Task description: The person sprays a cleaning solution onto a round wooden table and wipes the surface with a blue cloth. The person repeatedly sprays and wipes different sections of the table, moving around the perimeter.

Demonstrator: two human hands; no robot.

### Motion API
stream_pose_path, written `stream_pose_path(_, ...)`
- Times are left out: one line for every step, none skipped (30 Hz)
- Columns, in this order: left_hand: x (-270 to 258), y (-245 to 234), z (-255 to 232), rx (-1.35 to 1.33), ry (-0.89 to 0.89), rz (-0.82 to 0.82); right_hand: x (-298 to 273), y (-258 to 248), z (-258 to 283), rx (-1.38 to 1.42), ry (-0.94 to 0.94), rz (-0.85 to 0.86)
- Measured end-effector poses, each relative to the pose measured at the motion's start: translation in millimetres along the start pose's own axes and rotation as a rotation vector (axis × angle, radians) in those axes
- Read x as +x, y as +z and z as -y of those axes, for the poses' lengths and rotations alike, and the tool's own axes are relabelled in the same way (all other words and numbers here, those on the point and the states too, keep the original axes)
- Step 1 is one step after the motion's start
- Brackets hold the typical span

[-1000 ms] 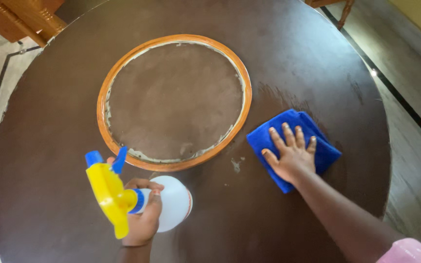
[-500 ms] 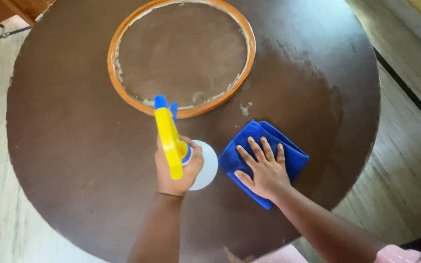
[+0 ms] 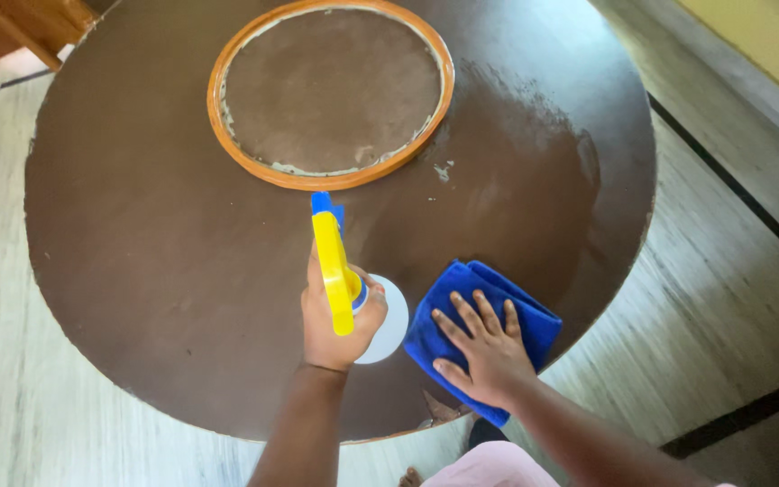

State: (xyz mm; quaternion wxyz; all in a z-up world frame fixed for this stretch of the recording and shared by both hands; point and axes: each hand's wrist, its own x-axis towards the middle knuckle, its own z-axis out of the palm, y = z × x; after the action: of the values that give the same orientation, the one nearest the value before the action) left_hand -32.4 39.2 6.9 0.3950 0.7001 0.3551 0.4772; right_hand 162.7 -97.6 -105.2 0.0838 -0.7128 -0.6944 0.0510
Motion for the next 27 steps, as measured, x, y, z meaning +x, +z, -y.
stream_pose_path(-4,-1,-2,-0.008,0.001,0.007,-7,2,3,0.001,-0.014,-0.014)
stream_pose_path(-7,-1,-2,-0.016,0.001,0.013,-13,4,5,0.002,-0.029,-0.027)
stream_pose_path(-8,-1,-2,-0.014,0.006,0.018,-19,5,6,0.001,-0.042,-0.039)
stream_pose_path(-9,-1,-2,-0.012,0.011,0.022,-24,7,9,-0.01,-0.047,-0.066)
stream_pose_path(-10,0,-2,-0.01,0.015,0.025,-27,8,10,-0.021,-0.053,-0.093)
stream_pose_path(-10,1,-1,-0.02,0.018,0.025,-29,8,11,-0.032,-0.06,-0.119)
stream_pose_path(-10,2,0,-0.028,0.02,0.026,-29,6,11,-0.024,-0.021,-0.053)
stream_pose_path(-9,2,0,-0.036,0.022,0.027,-27,4,10,-0.016,0.018,0.013)
stream_pose_path(-9,1,0,-0.015,0.015,0.018,-26,2,11,-0.004,0.06,0.08)
stream_pose_path(-8,1,0,0.006,0.008,0.009,-26,0,12,-0.006,0.073,0.078)
stream_pose_path(-8,2,0,0.026,0.001,0.003,-26,-1,12,-0.009,0.09,0.077)
stream_pose_path(-6,3,0,0.026,0.003,0.007,-26,-2,12,-0.011,0.106,0.076)
stream_pose_path(-5,5,1,0.026,0.002,0.012,-26,-3,11,-0.009,0.126,0.079)
stream_pose_path(-5,7,1,0.026,0.0,0.017,-25,-3,8,-0.007,0.145,0.081)
stream_pose_path(-4,11,2,0.017,0.005,0.019,-25,-2,6,-0.006,0.165,0.085)
stream_pose_path(-2,15,4,0.007,0.011,0.02,-28,-1,4,-0.006,0.187,0.076)
stream_pose_path(1,19,4,-0.003,0.02,0.017,-29,-1,0,-0.01,0.206,0.064)
stream_pose_path(3,24,4,-0.001,0.028,0.03,-31,-1,-5,-0.013,0.226,0.052)
stream_pose_path(5,28,3,0.004,0.036,0.04,-30,0,-12,-0.039,0.257,0.07)
stream_pose_path(8,33,2,0.008,0.044,0.05,-30,0,-19,-0.065,0.288,0.088)
stream_pose_path(11,37,1,0.005,0.026,0.066,-32,2,-25,-0.09,0.317,0.108)
stream_pose_path(14,42,0,0.001,0.009,0.083,-34,4,-32,-0.098,0.324,0.076)
stream_pose_path(17,47,-1,-0.002,-0.009,0.098,-35,6,-41,-0.107,0.33,0.045)
stream_pose_path(20,52,-1,-0.015,0.006,0.103,-36,9,-50,-0.116,0.335,0.013)
stream_pose_path(23,57,-1,-0.028,0.02,0.108,-36,11,-61,-0.12,0.351,-0.014)
stream_pose_path(26,62,-1,-0.041,0.034,0.113,-35,13,-72,-0.125,0.366,-0.041)
stream_pose_path(29,67,0,-0.04,0.051,0.12,-35,15,-82,-0.128,0.382,-0.066)
